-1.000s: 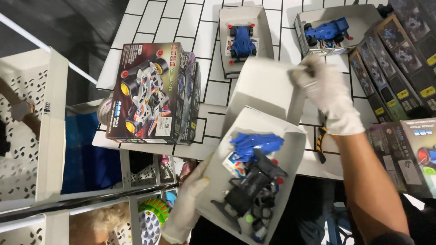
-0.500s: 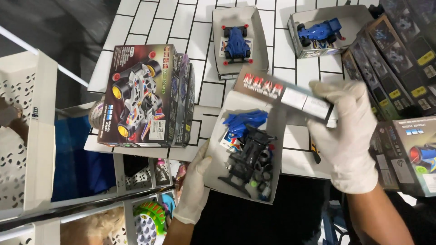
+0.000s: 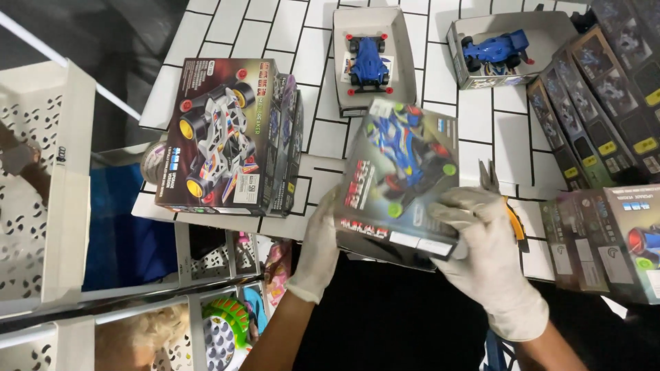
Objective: Assembling a plastic toy car model by fitting parts together and using pliers to trim or adjust components.
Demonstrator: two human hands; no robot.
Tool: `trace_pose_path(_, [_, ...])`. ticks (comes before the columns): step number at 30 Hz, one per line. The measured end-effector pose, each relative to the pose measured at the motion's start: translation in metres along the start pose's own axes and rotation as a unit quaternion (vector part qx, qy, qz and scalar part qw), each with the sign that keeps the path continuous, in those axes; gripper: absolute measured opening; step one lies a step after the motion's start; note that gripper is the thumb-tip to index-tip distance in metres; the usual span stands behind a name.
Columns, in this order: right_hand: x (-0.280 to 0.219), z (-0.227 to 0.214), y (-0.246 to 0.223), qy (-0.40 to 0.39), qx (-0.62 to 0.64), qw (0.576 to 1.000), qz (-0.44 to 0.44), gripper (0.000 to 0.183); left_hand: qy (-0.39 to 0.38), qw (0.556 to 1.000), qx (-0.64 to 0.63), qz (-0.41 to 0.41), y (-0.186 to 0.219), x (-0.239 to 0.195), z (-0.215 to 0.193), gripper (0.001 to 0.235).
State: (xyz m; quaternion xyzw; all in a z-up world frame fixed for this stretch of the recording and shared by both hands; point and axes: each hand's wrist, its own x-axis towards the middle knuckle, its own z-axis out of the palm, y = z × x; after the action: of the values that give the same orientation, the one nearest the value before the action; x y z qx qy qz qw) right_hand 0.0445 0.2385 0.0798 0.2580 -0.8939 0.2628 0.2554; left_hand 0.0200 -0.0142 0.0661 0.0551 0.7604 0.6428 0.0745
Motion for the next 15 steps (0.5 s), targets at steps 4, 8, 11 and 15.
trace_pose_path(4, [-0.015, 0.010, 0.004, -0.073, -0.018, 0.996, 0.048, 0.081, 0.038, 0.971, -0.201, -0.123, 0.029, 0.002, -0.001, 0.067])
trace_pose_path(8, [-0.044, 0.017, 0.010, -0.087, -0.008, 0.994, 0.072, 0.090, 0.070, 0.992, -0.070, -0.076, -0.004, -0.010, -0.006, 0.069])
trace_pose_path(11, [-0.052, 0.023, 0.006, -0.065, 0.020, 0.995, 0.077, 0.094, 0.006, 0.997, -0.034, 0.066, -0.032, -0.019, -0.015, 0.081])
trace_pose_path(15, [-0.059, 0.035, -0.002, -0.051, 0.016, 0.996, 0.072, 0.101, -0.055, 0.966, 0.102, 0.232, -0.030, -0.025, -0.017, 0.095])
